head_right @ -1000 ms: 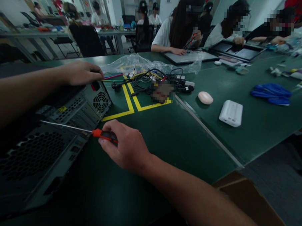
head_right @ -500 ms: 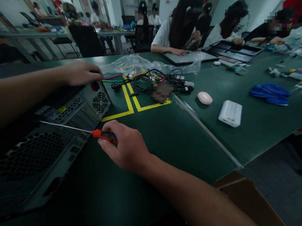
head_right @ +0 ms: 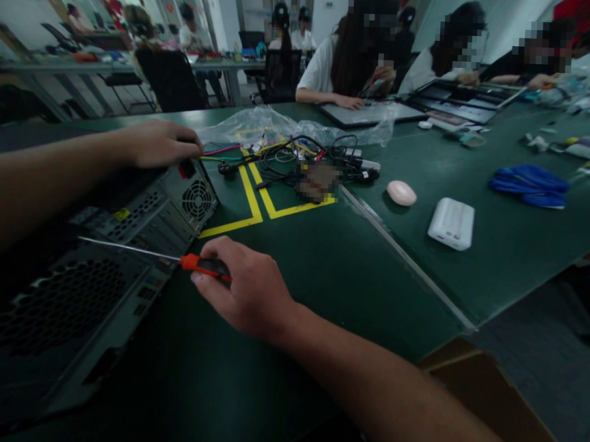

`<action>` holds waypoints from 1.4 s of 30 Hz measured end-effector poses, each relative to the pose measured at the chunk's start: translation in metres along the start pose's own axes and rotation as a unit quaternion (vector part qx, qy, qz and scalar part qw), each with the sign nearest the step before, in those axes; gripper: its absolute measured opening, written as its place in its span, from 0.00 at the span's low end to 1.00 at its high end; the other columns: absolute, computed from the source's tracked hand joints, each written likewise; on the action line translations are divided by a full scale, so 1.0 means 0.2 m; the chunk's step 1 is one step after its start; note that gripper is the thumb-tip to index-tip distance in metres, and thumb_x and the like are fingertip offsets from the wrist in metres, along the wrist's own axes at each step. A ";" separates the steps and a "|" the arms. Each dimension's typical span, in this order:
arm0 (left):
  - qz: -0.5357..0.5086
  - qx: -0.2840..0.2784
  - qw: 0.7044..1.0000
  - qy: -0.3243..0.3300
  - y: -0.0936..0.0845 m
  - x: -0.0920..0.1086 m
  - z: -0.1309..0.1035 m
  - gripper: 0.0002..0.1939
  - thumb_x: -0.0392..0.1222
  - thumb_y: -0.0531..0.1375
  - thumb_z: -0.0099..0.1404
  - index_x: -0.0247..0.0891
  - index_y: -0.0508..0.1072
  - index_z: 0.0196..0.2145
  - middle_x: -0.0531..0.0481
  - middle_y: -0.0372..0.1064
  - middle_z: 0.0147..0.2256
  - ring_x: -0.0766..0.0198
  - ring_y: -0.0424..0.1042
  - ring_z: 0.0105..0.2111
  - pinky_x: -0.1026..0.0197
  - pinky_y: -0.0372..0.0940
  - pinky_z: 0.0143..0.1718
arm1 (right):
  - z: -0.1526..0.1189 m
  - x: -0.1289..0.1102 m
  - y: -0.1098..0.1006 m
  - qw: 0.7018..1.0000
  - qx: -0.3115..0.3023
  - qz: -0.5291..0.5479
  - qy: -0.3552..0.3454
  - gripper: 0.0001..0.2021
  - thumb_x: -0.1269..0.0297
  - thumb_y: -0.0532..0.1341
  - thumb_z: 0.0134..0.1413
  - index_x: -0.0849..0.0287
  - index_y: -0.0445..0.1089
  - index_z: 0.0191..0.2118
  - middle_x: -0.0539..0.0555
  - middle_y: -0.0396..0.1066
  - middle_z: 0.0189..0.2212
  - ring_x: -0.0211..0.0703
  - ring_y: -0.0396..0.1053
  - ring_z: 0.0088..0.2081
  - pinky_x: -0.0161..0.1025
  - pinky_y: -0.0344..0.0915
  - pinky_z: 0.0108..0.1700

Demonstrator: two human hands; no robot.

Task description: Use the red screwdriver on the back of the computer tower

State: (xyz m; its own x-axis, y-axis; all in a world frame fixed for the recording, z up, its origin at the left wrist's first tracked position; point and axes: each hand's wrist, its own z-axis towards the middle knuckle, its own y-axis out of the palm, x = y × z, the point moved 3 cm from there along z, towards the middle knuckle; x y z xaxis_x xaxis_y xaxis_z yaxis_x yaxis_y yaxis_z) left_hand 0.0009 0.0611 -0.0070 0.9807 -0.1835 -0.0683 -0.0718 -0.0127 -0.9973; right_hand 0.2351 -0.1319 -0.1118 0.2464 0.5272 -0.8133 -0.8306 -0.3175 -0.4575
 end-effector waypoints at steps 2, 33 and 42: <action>0.000 -0.001 1.000 -0.001 0.00 0.00 0.00 0.40 0.61 0.47 0.75 0.32 0.83 0.65 0.30 0.81 0.56 0.37 0.78 0.55 0.40 0.70 0.61 | 0.00 0.00 0.00 1.000 0.002 0.000 -0.003 0.09 0.55 0.66 0.72 0.52 0.72 0.49 0.52 0.81 0.44 0.42 0.72 0.37 0.42 0.67 0.43; -0.009 0.001 1.000 -0.010 -0.01 0.02 -0.02 0.39 0.58 0.47 0.76 0.29 0.83 0.64 0.28 0.82 0.55 0.37 0.78 0.53 0.40 0.70 0.59 | 0.00 -0.01 0.01 1.000 -0.002 0.010 -0.002 0.07 0.58 0.65 0.71 0.51 0.68 0.47 0.50 0.78 0.39 0.42 0.71 0.35 0.41 0.65 0.40; -0.009 -0.007 1.000 0.004 0.00 0.01 -0.01 0.39 0.58 0.46 0.76 0.26 0.82 0.63 0.29 0.81 0.53 0.41 0.78 0.51 0.44 0.70 0.57 | 0.00 0.00 0.01 1.000 -0.002 0.014 -0.022 0.06 0.58 0.66 0.73 0.52 0.69 0.47 0.50 0.78 0.39 0.41 0.71 0.35 0.41 0.65 0.41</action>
State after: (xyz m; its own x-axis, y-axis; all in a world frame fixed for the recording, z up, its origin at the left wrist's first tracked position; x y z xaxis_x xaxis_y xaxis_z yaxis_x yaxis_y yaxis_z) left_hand 0.0032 0.0596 -0.0071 0.9804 -0.1906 -0.0506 -0.0573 -0.0301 -0.9979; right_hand 0.2341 -0.1327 -0.1118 0.2014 0.5519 -0.8092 -0.8350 -0.3352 -0.4364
